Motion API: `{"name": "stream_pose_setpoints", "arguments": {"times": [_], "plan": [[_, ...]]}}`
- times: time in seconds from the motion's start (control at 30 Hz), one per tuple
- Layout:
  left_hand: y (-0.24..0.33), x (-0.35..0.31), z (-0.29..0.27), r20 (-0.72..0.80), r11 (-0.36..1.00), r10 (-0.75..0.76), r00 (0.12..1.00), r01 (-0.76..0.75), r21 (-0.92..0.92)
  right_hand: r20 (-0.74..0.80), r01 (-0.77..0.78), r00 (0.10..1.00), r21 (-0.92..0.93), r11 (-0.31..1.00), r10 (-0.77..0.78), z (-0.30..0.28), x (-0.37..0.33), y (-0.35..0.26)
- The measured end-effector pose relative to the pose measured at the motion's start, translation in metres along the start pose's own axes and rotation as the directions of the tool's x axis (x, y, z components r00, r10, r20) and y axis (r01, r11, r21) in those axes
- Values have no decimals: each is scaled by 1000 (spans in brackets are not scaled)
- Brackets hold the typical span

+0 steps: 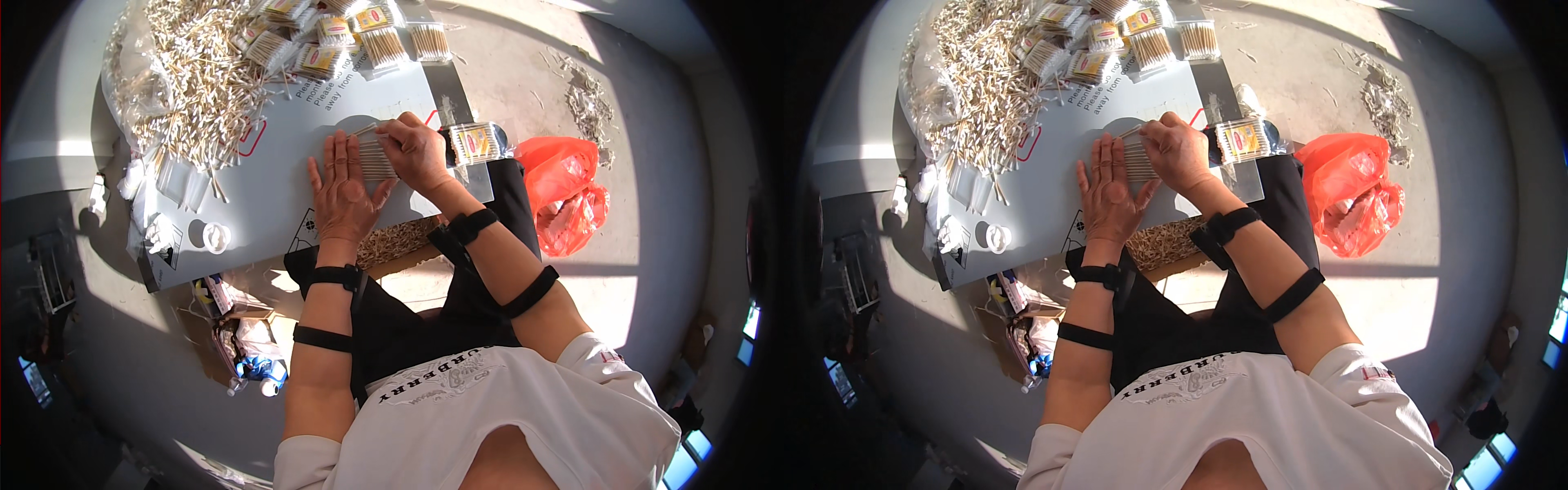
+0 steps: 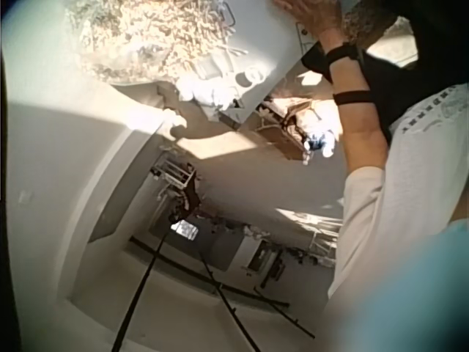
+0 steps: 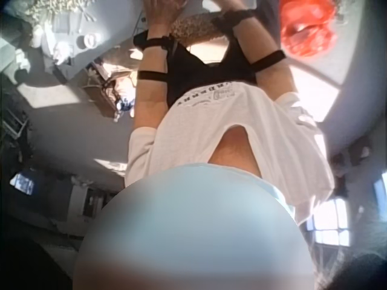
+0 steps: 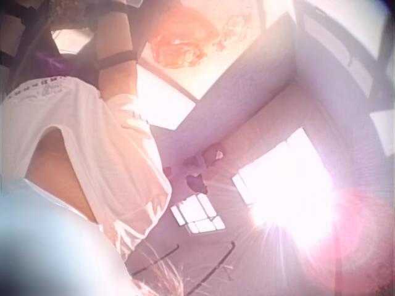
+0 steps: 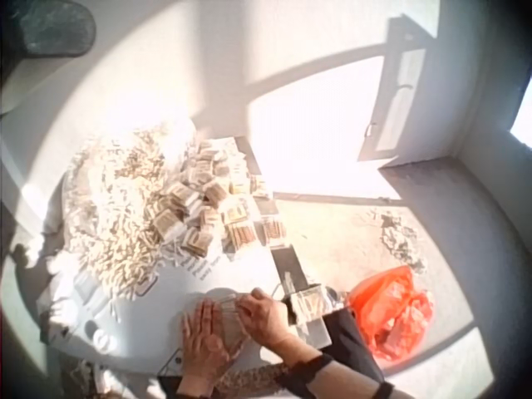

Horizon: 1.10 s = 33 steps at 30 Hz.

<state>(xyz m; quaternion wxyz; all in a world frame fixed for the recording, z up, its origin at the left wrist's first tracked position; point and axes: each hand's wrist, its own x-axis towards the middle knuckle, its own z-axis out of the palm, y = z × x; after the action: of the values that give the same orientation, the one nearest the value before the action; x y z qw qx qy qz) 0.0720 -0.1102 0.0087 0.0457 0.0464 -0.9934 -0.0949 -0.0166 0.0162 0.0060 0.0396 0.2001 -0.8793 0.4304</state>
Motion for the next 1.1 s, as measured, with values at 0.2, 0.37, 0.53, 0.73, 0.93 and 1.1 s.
{"name": "stream_pose_setpoints", "arguments": {"times": [0.2, 0.37, 0.53, 0.73, 0.93, 1.1], "plan": [[0, 0, 1, -16, 1000, 6, 1000, -6, -12, -14, 28, 999, -29, 999, -29, 3, 7, 1], [-1, -1, 0, -11, 1000, 1, 1000, -1, -10, 61, 34, 998, -51, 998, -31, 1, 11, 0], [1, -1, -1, -16, 999, 23, 1000, -24, -35, 21, 68, 997, 19, 998, -68, 9, 29, 3], [2, -1, 3, -62, 998, 61, 996, -61, 9, 89, 131, 989, -122, 984, -121, 10, 60, 5], [-2, -4, 1, -26, 999, 36, 999, -36, 3, 101, -15, 995, 191, 981, -4, -10, 14, 3], [1, -1, -2, -30, 1000, 22, 999, -23, -18, 128, -73, 991, 200, 977, 48, -25, -34, -3]]}}
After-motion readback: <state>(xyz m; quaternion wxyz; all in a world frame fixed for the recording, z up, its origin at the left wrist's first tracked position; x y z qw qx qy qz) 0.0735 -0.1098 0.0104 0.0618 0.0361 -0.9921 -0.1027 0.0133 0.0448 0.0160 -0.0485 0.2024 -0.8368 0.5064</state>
